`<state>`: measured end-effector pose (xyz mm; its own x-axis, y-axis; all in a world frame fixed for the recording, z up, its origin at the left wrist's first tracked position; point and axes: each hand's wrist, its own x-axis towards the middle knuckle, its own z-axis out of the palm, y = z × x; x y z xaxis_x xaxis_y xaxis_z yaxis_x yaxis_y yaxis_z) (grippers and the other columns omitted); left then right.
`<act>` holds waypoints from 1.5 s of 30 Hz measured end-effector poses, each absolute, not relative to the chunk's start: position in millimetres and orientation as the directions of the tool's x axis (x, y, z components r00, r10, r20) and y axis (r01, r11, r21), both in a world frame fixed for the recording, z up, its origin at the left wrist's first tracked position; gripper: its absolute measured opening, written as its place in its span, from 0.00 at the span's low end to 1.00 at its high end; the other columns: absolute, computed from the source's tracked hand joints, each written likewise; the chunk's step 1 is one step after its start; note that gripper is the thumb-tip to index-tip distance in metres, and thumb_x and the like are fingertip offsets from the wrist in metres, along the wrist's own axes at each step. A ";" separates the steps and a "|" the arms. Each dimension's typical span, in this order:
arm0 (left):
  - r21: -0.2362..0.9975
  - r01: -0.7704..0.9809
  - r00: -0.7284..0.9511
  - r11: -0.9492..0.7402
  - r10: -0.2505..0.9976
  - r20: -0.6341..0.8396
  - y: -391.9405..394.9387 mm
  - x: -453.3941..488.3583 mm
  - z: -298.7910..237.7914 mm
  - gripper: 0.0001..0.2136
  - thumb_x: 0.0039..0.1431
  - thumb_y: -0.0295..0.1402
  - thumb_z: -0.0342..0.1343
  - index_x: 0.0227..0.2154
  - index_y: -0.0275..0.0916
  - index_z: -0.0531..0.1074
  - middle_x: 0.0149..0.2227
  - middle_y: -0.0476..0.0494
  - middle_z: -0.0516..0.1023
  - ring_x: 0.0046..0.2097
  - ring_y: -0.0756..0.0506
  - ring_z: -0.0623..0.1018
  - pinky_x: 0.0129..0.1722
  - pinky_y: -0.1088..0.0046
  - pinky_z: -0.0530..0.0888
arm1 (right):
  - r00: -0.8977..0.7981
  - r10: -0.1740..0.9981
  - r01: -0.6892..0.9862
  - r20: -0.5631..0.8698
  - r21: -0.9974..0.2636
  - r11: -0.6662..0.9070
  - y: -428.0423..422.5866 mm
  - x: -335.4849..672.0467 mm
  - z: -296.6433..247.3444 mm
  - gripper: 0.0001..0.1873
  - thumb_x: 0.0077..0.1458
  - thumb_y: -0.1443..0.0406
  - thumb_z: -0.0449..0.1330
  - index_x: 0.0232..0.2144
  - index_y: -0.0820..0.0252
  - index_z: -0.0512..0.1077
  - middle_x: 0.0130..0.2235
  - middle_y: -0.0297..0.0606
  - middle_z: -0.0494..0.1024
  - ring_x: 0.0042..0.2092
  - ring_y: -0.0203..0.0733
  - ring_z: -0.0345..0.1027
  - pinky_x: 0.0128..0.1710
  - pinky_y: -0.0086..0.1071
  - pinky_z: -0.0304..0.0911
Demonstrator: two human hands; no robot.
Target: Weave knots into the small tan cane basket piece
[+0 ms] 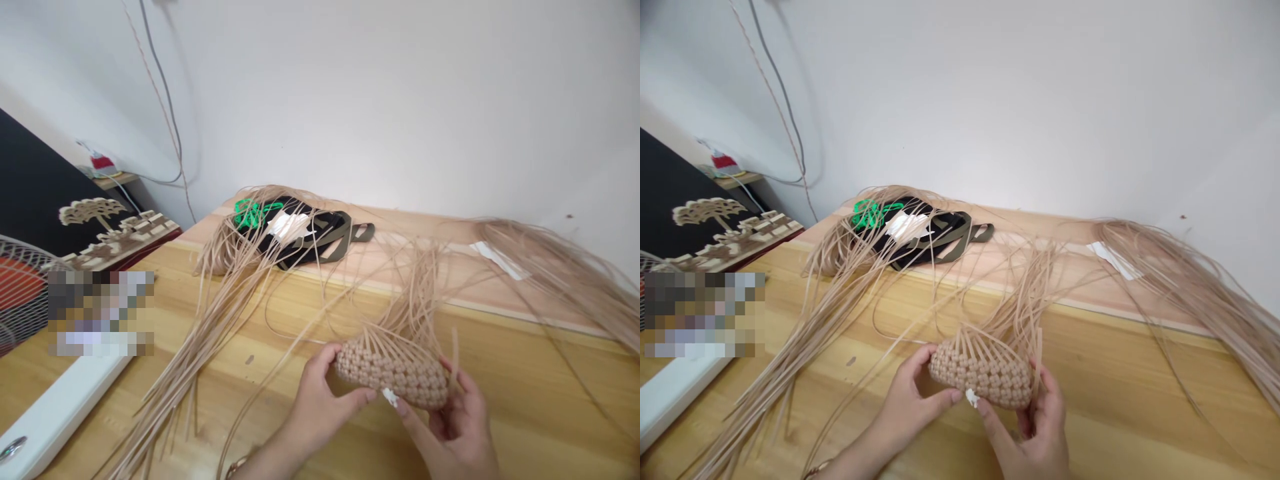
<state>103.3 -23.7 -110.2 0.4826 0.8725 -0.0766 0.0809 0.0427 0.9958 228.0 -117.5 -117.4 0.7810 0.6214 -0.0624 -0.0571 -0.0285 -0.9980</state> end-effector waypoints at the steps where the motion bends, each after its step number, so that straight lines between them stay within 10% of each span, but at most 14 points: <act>1: 0.995 0.094 0.476 0.025 0.877 -0.067 -24.0 103.2 -109.6 0.19 0.41 0.32 0.65 0.38 0.37 0.69 0.41 0.41 0.75 0.44 0.41 0.72 0.45 0.68 0.66 | 0.776 0.627 -0.061 -0.070 -0.997 -0.035 -117.7 228.2 -118.0 0.50 0.36 0.58 0.70 0.58 0.55 0.51 0.59 0.45 0.59 0.57 0.50 0.58 0.51 0.34 0.62; 45: 0.981 -0.066 0.345 0.181 0.927 -0.148 -14.1 96.9 -112.0 0.11 0.41 0.32 0.55 0.30 0.39 0.77 0.35 0.43 0.79 0.41 0.40 0.74 0.45 0.65 0.68 | 0.755 0.643 -0.122 -0.128 -0.991 -0.054 -115.3 230.7 -109.6 0.45 0.38 0.53 0.68 0.55 0.54 0.52 0.57 0.49 0.60 0.56 0.54 0.57 0.54 0.44 0.56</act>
<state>96.9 -14.1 -112.0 0.3452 0.9269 -0.1475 -0.0660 0.1808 0.9813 230.7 -115.3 -109.6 0.7554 0.6426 -0.1279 -0.1216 -0.0542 -0.9911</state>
